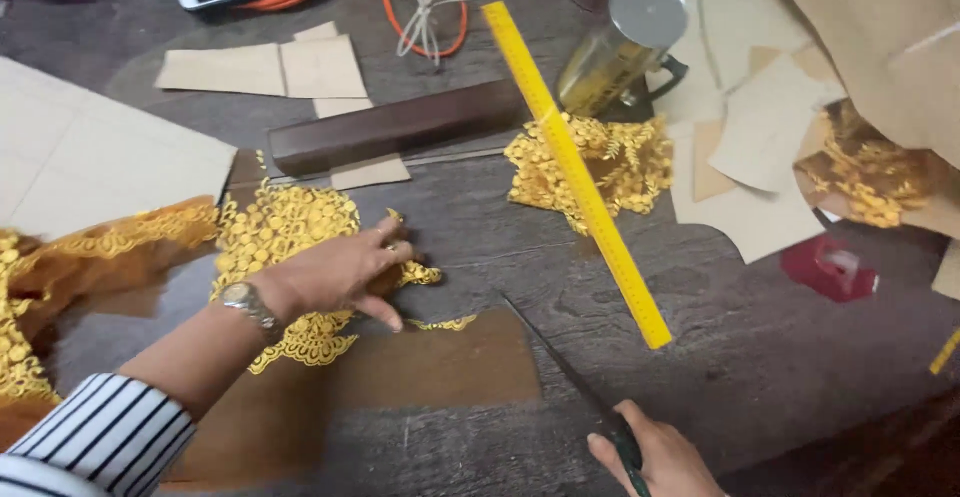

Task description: Cutting a piece of fabric with lace applique using scissors and marking it with a ruler and chalk.

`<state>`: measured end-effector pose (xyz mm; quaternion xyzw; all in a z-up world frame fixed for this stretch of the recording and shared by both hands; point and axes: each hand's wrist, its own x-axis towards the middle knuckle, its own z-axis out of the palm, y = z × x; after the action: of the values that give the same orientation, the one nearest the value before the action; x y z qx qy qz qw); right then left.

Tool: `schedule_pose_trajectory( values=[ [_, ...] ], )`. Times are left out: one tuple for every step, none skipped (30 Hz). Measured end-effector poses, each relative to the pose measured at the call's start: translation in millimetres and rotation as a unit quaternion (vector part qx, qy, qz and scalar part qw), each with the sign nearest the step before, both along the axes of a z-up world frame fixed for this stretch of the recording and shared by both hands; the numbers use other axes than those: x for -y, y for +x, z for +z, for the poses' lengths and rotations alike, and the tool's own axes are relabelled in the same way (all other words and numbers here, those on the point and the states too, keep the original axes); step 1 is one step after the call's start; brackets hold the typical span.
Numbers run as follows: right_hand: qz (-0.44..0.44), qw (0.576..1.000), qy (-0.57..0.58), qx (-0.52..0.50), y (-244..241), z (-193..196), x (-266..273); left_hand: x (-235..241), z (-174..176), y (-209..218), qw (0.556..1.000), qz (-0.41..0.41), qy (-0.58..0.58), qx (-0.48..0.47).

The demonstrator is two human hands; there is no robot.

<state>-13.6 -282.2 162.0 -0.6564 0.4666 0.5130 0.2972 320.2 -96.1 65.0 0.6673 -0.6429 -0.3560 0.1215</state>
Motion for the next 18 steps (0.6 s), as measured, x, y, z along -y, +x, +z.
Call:
schedule_pose_trajectory(
  values=[
    [-0.007, 1.0, 0.0, -0.001, -7.6, -2.4, -0.1, 0.9, -5.1, 0.9, 1.0, -0.007, 0.0, -0.001],
    [-0.005, 1.0, -0.013, 0.021, -14.9, -6.1, -1.0, -0.7, -10.0, 1.6, 0.999, -0.022, -0.032, 0.029],
    [-0.003, 0.999, -0.025, 0.043, -22.4, -9.7, -2.3, -2.5, -14.9, 2.2, 0.995, -0.038, -0.065, 0.059],
    [-0.007, 0.999, -0.024, 0.043, -20.1, -6.6, -3.9, -0.7, -14.5, 2.8, 0.995, -0.042, -0.064, 0.059],
    [-0.008, 0.999, -0.021, 0.03, -17.9, -3.2, -5.3, 1.2, -13.8, 3.4, 0.997, -0.021, -0.045, 0.063],
    [-0.01, 1.0, -0.019, 0.017, -15.9, 0.6, -5.1, 5.5, -13.3, 3.9, 0.997, 0.0, -0.028, 0.067],
    [-0.015, 1.0, -0.021, 0.017, -22.0, -1.4, -6.5, 6.8, -16.9, 5.6, 0.997, -0.005, -0.03, 0.067],
    [-0.018, 0.998, -0.039, 0.049, -28.0, -3.0, -7.4, 9.9, -20.5, 7.8, 0.995, 0.027, -0.08, 0.05],
    [-0.021, 0.995, -0.057, 0.08, -34.2, -4.5, -8.0, 13.6, -24.0, 9.8, 0.989, 0.059, -0.13, 0.032],
    [-0.027, 0.995, -0.06, 0.08, -37.1, -5.7, -6.3, 21.7, -26.0, 10.2, 0.989, 0.053, -0.133, 0.031],
    [-0.037, 0.997, -0.038, 0.054, -40.2, -7.0, -4.1, 30.4, -28.0, 10.2, 0.99, 0.106, -0.075, 0.06],
    [-0.047, 0.998, -0.014, 0.029, -43.3, -7.9, -1.8, 39.4, -29.9, 10.1, 0.983, 0.159, -0.018, 0.088],
    [-0.054, 0.998, -0.017, 0.028, -48.9, -9.7, -0.5, 53.1, -25.8, 4.1, 0.984, 0.153, -0.021, 0.087],
    [-0.059, 0.998, -0.012, 0.03, -54.2, -11.9, 1.3, 68.2, -21.6, -1.4, 0.975, 0.208, -0.04, 0.061],
    [-0.063, 0.997, -0.008, 0.033, -59.5, -14.2, 3.3, 83.4, -17.4, -7.3, 0.962, 0.263, -0.058, 0.035],
    [-0.071, 0.997, -0.011, 0.033, -63.7, -17.1, 6.2, 104.4, -2.5, -20.1, 0.964, 0.256, -0.061, 0.033],
    [-0.075, 0.997, 0.007, 0.008, -68.0, -20.1, 9.1, 125.0, 12.6, -33.5, 0.963, 0.267, -0.037, -0.02],
    [-0.077, 0.996, 0.027, -0.016, -72.0, -23.2, 12.2, 144.1, 28.1, -47.1, 0.958, 0.277, -0.011, -0.072]
  ],
)
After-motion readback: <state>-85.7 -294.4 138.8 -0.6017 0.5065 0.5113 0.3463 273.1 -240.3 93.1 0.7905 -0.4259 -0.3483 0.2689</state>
